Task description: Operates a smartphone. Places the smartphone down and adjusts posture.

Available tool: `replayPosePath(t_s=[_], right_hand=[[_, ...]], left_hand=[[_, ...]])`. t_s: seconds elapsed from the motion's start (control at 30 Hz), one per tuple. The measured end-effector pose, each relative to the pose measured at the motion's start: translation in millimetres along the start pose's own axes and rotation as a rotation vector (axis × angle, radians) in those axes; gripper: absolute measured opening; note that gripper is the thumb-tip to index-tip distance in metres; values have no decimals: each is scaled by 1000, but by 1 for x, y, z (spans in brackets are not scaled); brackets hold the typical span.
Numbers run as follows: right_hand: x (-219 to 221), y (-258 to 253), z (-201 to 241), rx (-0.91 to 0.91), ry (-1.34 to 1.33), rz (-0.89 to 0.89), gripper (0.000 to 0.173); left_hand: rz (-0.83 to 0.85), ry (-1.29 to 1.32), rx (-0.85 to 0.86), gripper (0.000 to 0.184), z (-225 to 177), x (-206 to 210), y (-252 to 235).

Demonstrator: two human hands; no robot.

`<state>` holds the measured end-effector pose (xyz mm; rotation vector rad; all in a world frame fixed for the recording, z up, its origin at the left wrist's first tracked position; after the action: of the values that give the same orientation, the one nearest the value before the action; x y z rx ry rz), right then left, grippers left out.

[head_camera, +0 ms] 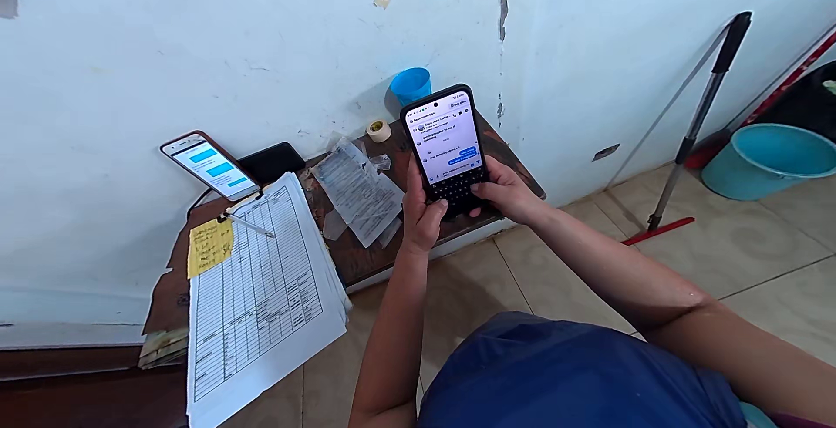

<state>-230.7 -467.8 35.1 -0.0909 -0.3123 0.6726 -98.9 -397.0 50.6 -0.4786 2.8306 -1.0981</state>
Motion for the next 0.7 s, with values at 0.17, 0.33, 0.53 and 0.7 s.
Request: replayPosePath(t_s=[0.17, 0.33, 0.53, 0.7], right_hand=[[2, 2, 5, -1, 65, -8, 44], [4, 2, 6, -22, 86, -92, 41], [0, -1, 1, -9, 25, -65, 27], [-3, -3, -2, 10, -13, -78, 37]], left_hand=[[-31, -62, -19, 82, -1, 0, 0], [7, -46, 15, 83, -1, 2, 1], [14, -39, 4, 82, -1, 2, 1], [14, -54, 22, 80, -1, 2, 2]])
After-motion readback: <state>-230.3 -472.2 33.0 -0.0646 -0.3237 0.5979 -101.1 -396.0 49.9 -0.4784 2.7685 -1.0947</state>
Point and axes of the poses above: each hand's wrist, its own y-axis away from the middle knuckle, its own x-axis out of the palm, z = x × y, the point moved 6 cm from there along -y, towards the middle knuckle, and after that the axes turned 10 degrees about -z, right-handed, at the moved point
